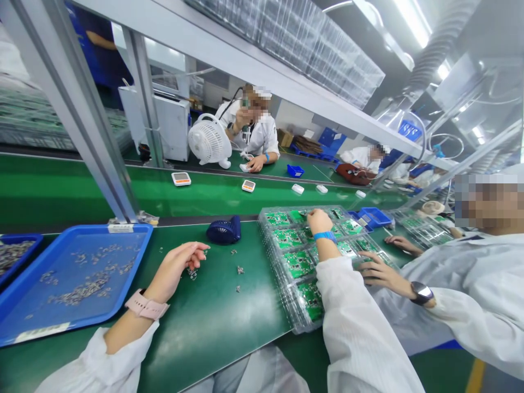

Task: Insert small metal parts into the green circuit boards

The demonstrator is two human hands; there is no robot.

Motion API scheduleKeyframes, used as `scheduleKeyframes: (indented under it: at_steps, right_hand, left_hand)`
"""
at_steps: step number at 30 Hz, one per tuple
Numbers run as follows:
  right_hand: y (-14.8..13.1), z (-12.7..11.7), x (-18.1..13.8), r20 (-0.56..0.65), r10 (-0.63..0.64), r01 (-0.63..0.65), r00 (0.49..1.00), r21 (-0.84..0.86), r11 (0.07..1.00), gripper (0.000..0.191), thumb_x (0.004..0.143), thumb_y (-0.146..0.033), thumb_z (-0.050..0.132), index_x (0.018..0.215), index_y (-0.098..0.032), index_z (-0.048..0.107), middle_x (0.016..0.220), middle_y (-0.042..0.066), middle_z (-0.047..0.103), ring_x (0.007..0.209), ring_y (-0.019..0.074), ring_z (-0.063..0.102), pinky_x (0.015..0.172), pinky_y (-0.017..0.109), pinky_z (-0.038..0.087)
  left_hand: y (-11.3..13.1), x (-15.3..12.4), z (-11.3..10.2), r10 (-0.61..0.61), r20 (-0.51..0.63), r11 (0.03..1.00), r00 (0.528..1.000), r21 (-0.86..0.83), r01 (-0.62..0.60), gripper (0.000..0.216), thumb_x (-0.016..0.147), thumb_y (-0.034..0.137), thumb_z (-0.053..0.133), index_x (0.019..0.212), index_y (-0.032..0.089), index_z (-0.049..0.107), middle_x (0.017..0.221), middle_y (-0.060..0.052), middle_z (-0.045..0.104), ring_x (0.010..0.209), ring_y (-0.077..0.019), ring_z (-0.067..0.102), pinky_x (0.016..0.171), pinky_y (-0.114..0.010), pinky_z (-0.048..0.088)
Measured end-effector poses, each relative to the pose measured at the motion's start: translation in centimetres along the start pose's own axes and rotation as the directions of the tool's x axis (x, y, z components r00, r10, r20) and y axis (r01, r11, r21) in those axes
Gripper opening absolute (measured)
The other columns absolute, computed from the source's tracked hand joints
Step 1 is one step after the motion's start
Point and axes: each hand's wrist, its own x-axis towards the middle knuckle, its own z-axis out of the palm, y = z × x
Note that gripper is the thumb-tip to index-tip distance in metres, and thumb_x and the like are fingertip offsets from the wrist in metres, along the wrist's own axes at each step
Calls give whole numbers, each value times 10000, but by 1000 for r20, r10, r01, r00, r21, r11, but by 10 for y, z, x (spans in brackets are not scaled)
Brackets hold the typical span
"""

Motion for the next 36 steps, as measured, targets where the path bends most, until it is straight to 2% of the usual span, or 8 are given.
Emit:
scheduleKeyframes:
  at_steps: [8,13,19,25,29,33,35,36]
  right_hand:
    - [-5,4,3,89,-55,62,995,-81,995,301,858,-329,540,1068,-232,733,1084,131,721,1018,256,664,803,300,474]
    - [-11,10,7,170,-51,74,984,-135,988,264,800,-282,587,938,-140,762,1033,197,721,996,277,675,815,300,483]
    - [-15,19,9,183,-26,58,983,-172,983,388,804,-402,604,994,-89,734,1087,248,686,1030,316,661,867,363,488]
    - [-15,10,8,210,-41,67,977,-116,991,345,770,-443,669,857,-119,749,907,192,719,897,288,686,770,321,491]
    - [-16,-5,3,132,-57,63,990,-45,997,249,793,-331,640,895,-129,745,869,136,731,816,232,680,689,268,456]
    - [-23,-35,-21,-20,-114,114,993,10,993,269,843,-304,555,963,-125,716,932,131,715,852,222,646,692,271,432]
    - [-31,-57,-50,-148,-186,191,971,19,981,259,853,-313,537,951,-138,701,976,133,686,900,232,612,733,294,425]
    - [-36,-70,-71,-270,-278,294,922,18,956,218,836,-312,559,882,-148,696,928,120,671,865,235,599,724,308,424]
  left_hand:
    - [0,-1,1,-7,20,1000,1000,-5,7,381,787,509,614,856,154,733,715,-50,661,576,-123,544,527,-232,400]
    - [0,0,0,-13,19,1000,1000,2,12,392,786,520,607,858,153,729,724,-50,660,579,-123,539,523,-235,392]
    - [-3,1,-1,-12,20,1000,1000,9,12,386,802,514,596,865,156,728,733,-50,658,593,-125,540,536,-232,390]
    - [-2,1,-1,-4,6,1000,1000,6,4,374,798,507,604,842,159,734,719,-54,659,585,-129,539,528,-231,392]
    - [-1,1,0,1,-2,1000,1000,-5,-1,371,780,506,624,828,156,739,701,-57,658,575,-134,537,519,-235,393]
    - [-1,0,0,22,0,1000,1000,-8,-22,353,786,486,624,836,158,745,734,-64,669,596,-132,538,528,-234,392]
    - [0,-2,0,49,17,999,999,1,-49,345,809,479,606,822,166,749,785,-73,680,642,-141,553,547,-237,403]
    - [1,-3,0,65,34,998,997,9,-65,348,824,479,591,810,169,749,816,-79,685,677,-150,564,564,-241,414]
